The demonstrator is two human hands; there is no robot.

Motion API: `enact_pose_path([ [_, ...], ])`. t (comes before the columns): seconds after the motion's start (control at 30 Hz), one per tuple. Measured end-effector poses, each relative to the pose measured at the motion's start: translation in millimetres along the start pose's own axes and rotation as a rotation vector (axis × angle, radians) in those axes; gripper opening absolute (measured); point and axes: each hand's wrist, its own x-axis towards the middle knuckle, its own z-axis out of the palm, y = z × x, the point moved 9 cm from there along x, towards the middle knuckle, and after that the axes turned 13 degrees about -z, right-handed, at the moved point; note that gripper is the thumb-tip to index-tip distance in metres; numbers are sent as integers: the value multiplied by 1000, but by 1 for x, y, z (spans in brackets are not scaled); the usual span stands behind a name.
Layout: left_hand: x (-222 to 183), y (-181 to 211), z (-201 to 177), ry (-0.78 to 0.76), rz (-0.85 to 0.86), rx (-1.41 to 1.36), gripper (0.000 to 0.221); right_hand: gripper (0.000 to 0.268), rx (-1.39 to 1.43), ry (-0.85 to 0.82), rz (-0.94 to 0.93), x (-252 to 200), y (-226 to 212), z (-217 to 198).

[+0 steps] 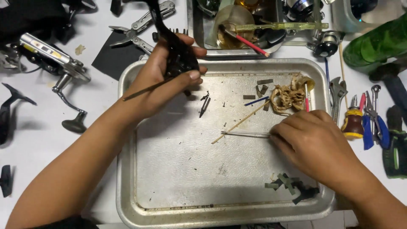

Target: Disassembling the housing and internal components of a fishing reel using various tools on a workbench.

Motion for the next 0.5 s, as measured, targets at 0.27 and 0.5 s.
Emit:
enact_pose_path([
  [0.27, -9, -2, -43, 62, 151, -250, 44, 25, 35, 110, -296, 90, -27, -19],
  [0.5, -27, 9, -59, 112, 195, -354, 49, 9, -133, 39, -522, 140, -59, 10],
])
